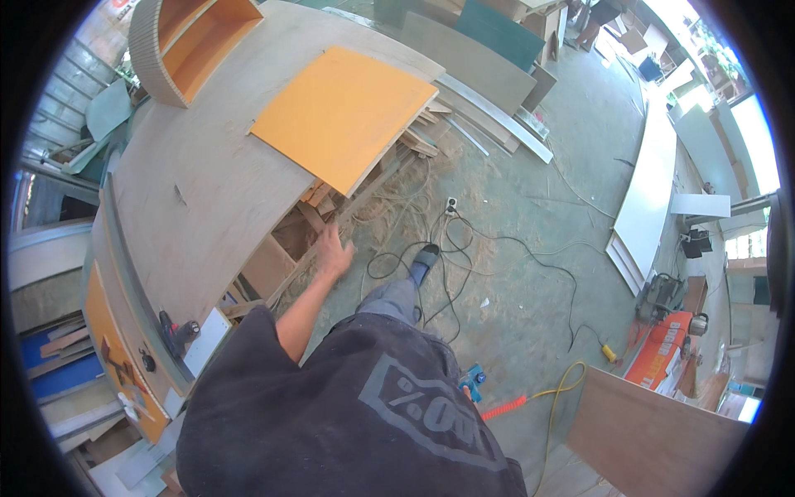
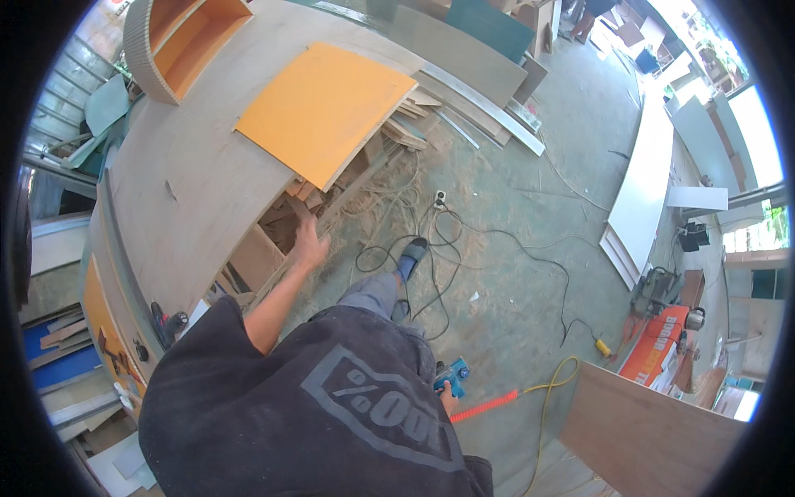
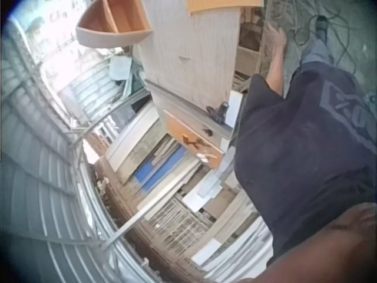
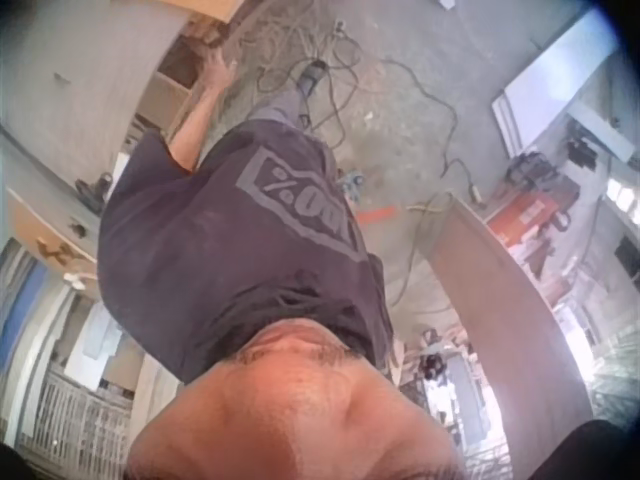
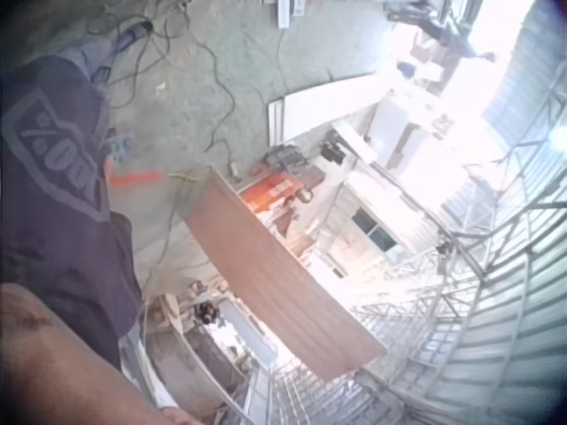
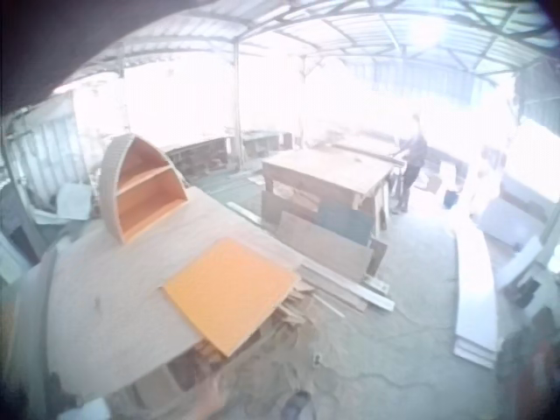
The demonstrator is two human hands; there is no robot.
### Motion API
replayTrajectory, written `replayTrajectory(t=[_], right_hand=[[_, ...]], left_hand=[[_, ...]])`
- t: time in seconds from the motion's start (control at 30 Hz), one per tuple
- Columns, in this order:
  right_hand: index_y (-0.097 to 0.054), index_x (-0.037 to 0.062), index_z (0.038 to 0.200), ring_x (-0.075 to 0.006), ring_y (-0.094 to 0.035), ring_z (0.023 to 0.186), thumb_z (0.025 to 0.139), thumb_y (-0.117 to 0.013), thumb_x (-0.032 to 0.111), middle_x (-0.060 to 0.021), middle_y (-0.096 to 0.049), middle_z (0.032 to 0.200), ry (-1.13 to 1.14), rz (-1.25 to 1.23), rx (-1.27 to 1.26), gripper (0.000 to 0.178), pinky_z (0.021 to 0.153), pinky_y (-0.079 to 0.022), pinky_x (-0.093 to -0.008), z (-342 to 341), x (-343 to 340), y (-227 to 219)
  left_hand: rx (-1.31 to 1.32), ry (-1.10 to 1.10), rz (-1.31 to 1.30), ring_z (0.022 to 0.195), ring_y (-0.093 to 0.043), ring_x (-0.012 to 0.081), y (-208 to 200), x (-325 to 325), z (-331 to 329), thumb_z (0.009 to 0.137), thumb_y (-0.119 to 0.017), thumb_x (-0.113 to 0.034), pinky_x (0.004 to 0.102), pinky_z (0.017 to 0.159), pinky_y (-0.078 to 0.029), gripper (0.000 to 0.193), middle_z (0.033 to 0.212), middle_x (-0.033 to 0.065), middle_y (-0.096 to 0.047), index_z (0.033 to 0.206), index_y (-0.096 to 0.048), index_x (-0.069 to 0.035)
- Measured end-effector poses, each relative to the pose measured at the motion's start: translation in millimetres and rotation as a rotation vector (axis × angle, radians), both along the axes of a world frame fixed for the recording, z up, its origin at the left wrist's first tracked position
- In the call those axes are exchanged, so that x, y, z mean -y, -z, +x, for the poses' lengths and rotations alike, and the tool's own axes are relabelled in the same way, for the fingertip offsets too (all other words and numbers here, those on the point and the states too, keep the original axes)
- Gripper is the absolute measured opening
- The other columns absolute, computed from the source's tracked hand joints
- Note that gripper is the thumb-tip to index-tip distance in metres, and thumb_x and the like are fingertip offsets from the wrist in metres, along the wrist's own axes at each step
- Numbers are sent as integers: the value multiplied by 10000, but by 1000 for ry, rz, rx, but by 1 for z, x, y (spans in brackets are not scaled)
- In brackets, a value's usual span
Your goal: The person sands the edges of a yellow wooden board using a hand-held power sander and then drills a screw into it.
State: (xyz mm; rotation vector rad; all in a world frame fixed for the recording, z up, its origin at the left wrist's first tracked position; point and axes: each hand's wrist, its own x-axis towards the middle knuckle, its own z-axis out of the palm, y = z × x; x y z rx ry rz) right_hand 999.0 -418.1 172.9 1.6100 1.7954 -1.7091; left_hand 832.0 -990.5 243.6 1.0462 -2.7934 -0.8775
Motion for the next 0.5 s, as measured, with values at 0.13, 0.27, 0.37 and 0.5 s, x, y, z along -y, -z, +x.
replayTrajectory(t=[0.13, 0.27, 0.37, 0.5], right_hand=[[-709, 4, 977, -278, -679, 693, 899, -763, 273, -138, -708, 814, -80, 34, 19, 285, 661, -537, -395, 6, -4, -9], [-713, 0, 978, -291, -686, 708, 892, -769, 287, -148, -716, 827, -233, 31, 34, 305, 674, -539, -403, 1, 18, -9], [-717, -3, 979, -300, -691, 720, 886, -773, 298, -156, -722, 837, -391, 90, 52, 320, 684, -540, -409, -5, 30, -11], [-721, -7, 979, -313, -698, 735, 879, -779, 313, -166, -730, 850, -699, 338, 65, 340, 696, -542, -417, -18, 35, -25]], left_hand=[[574, 420, 485, 1394, -502, 395, 51, -31, 100, 936, -657, -412, 468, 1145, -414, 616, 1479, 225, -559, 1428, -584, -50], [834, 217, 611, 1336, -565, 401, 112, -8, 213, 870, -698, -388, 492, 1077, -467, 597, 1452, 222, -590, 1355, -655, -42], [852, 175, 468, 1304, -596, 391, 112, 7, 264, 867, -691, -390, 493, 1047, -484, 540, 1386, 235, -634, 1248, -715, -9], [831, 187, 490, 1294, -596, 396, 76, 16, 242, 892, -671, -400, 478, 1051, -481, 556, 1364, 258, -638, 1266, -698, 10]])
